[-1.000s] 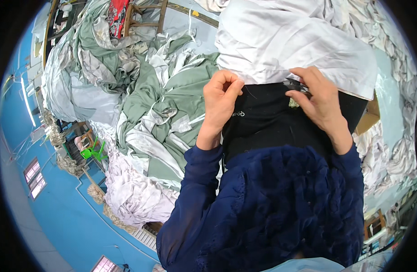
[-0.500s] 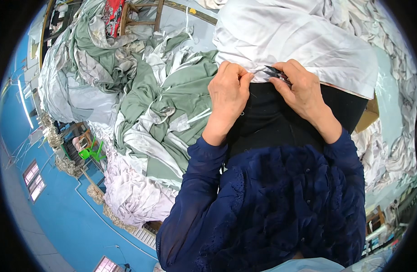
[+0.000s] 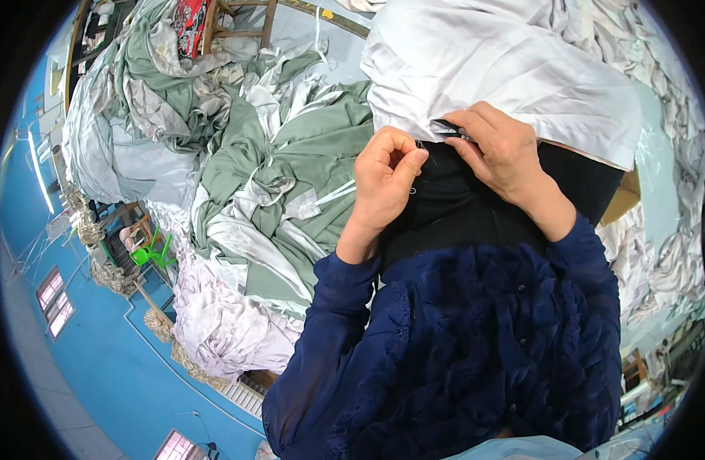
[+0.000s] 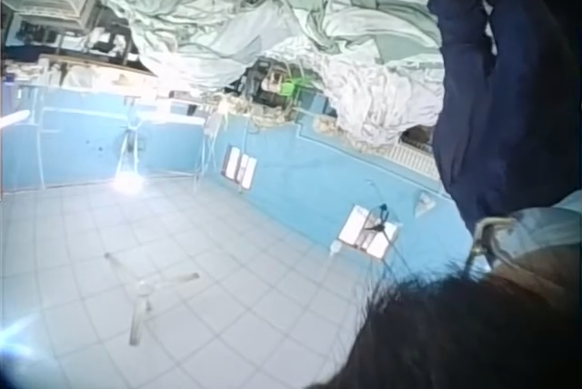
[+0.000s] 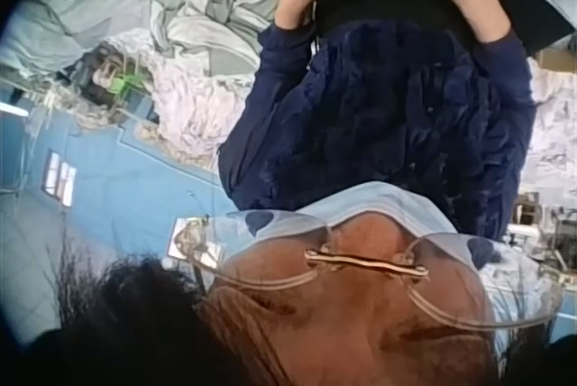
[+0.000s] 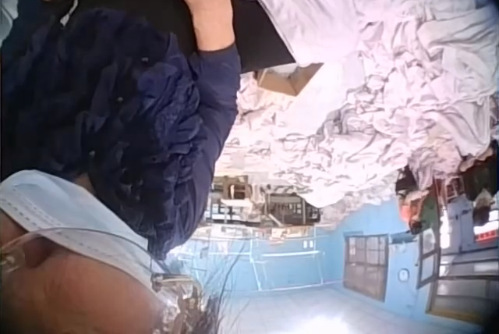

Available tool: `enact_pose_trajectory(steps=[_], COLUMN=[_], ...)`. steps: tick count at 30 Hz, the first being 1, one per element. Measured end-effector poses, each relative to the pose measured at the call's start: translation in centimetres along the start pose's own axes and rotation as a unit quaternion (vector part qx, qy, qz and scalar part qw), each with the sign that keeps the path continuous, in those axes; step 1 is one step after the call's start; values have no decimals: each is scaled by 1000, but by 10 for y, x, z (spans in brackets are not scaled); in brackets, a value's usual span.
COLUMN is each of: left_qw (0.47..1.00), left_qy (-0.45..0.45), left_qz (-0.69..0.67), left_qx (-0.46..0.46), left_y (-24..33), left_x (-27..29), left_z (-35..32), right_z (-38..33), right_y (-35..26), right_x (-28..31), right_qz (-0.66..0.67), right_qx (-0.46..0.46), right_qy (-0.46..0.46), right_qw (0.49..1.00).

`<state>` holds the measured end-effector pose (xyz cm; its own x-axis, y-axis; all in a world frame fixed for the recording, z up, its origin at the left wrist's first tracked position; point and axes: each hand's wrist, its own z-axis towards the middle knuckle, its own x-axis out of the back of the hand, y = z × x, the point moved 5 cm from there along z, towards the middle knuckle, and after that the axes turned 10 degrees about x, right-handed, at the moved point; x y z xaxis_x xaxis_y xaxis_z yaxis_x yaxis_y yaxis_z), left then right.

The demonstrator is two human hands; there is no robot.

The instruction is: Trimming loose threads from fabric pieces using a pair of snips.

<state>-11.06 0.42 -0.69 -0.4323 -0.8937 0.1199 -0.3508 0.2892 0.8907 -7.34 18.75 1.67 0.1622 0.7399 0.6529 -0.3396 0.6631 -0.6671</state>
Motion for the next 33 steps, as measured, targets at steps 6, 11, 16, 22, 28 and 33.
enact_pose_trajectory(steps=[6,11,16,22,28,33], left_qw=[997,995,998,994,988,984], left_qy=[-33,-34,-36,-66,-109,-135], left_qz=[44,52,7,12,23,10], left_qx=[-58,-79,-57,-81,-106,-113], left_y=[-2,0,0,2,12,24], left_x=[-2,-3,-4,-9,-15,-15], left_z=[0,0,-2,-8,-13,-17], right_z=[5,7,8,8,7,2], right_y=[-2,-3,-2,0,3,13], right_x=[2,-4,-7,-10,-13,-10], right_qz=[-6,-14,-12,-6,0,18], right_qx=[36,52,48,38,34,-36], right_qy=[32,24,30,30,36,32], right_qw=[999,998,998,999,999,999])
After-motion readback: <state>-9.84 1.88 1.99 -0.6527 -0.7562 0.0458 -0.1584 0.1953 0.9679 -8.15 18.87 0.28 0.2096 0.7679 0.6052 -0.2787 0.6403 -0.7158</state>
